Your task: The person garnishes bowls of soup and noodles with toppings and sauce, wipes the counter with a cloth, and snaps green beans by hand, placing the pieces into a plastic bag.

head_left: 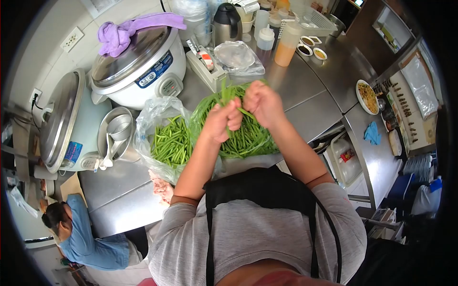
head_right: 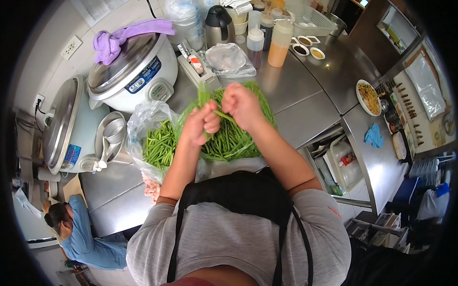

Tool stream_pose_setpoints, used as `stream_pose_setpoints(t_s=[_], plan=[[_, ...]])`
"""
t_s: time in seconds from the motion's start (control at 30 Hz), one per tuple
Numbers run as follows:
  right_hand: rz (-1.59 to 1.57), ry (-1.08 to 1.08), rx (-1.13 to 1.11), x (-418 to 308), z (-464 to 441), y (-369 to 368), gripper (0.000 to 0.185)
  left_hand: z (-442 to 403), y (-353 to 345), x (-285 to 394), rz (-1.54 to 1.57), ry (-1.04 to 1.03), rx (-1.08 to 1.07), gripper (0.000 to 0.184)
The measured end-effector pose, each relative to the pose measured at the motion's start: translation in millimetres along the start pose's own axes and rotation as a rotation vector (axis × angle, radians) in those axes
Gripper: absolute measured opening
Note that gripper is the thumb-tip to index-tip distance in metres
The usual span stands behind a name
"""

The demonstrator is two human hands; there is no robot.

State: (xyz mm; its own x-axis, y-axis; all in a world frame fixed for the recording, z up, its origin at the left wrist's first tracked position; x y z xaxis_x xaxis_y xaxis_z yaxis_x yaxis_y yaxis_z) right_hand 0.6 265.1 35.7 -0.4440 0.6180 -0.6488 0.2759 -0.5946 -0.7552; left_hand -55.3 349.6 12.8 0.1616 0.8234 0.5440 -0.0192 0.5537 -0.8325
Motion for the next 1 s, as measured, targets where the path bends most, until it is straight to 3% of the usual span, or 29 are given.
stream_pose_setpoints(t_s=[0.1, 0.13, 0.23, 0.27, 0.4, 0.5, 0.6, 0.7, 0.8, 0.9, 1.0], plan=[[-0.1, -0.008, -0.179, -30.0, 0.2, 6.3, 0.017, 1.1, 16.2, 23.5, 0.182, -0.068, -0.075, 0.015], [0.065, -0.037, -0.233, -31.2, 2.9, 6.9, 0.014, 2.3, 20.9, 30.7, 0.211, -0.088, -0.074, 0.015], [1.062, 0.074, -0.135, -13.5, 8.4, 15.2, 0.015, 4.2, 24.6, 36.2, 0.287, -0.104, -0.093, 0.015], [1.073, 0.131, -0.222, -3.2, 6.4, 17.0, 0.026, 3.9, 23.5, 36.4, 0.324, -0.097, -0.106, 0.015], [0.89, -0.155, -0.277, 16.9, 18.4, 7.8, 0.025, 3.3, 22.4, 36.5, 0.376, -0.074, -0.147, 0.014], [0.816, -0.203, -0.266, 24.6, 9.4, 18.6, 0.025, 5.7, 22.8, 38.4, 0.306, -0.112, -0.071, 0.014], [1.462, 0.248, -0.235, 8.4, 5.1, 7.1, 0.023, 15.7, 10.1, 42.3, -0.137, -0.276, 0.051, 0.016], [1.776, 0.659, 0.002, 3.8, 3.9, 3.0, 0.023, 23.5, -9.4, 31.1, -0.548, -0.384, 0.09, 0.016], [1.89, 0.599, 0.206, -1.5, -14.7, 23.9, 0.023, 30.2, -13.2, 36.0, -0.503, -0.462, 0.122, 0.015], [1.81, 0.204, 0.049, -12.1, -21.0, 24.3, 0.025, 31.8, 3.3, 52.6, -0.401, -0.492, 0.284, 0.017], [1.908, 0.158, 0.046, -7.4, -41.2, 35.3, 0.023, 26.0, 22.4, 61.4, -0.19, -0.518, 0.462, 0.018]])
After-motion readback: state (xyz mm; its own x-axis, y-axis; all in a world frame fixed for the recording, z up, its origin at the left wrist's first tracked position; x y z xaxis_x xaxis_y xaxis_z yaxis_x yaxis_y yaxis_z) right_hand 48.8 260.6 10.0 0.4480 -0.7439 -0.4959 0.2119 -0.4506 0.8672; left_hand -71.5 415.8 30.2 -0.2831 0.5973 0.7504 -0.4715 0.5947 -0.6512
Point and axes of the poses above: each hand's wrist, its own z-axis away from the middle knuckle, its own y-axis out of the back of the hand, x = y × z, the point moved 6 cm from there along -z, towards the middle knuckle, and after that the axes turned 11 degrees about x, right-handed, at the moved point
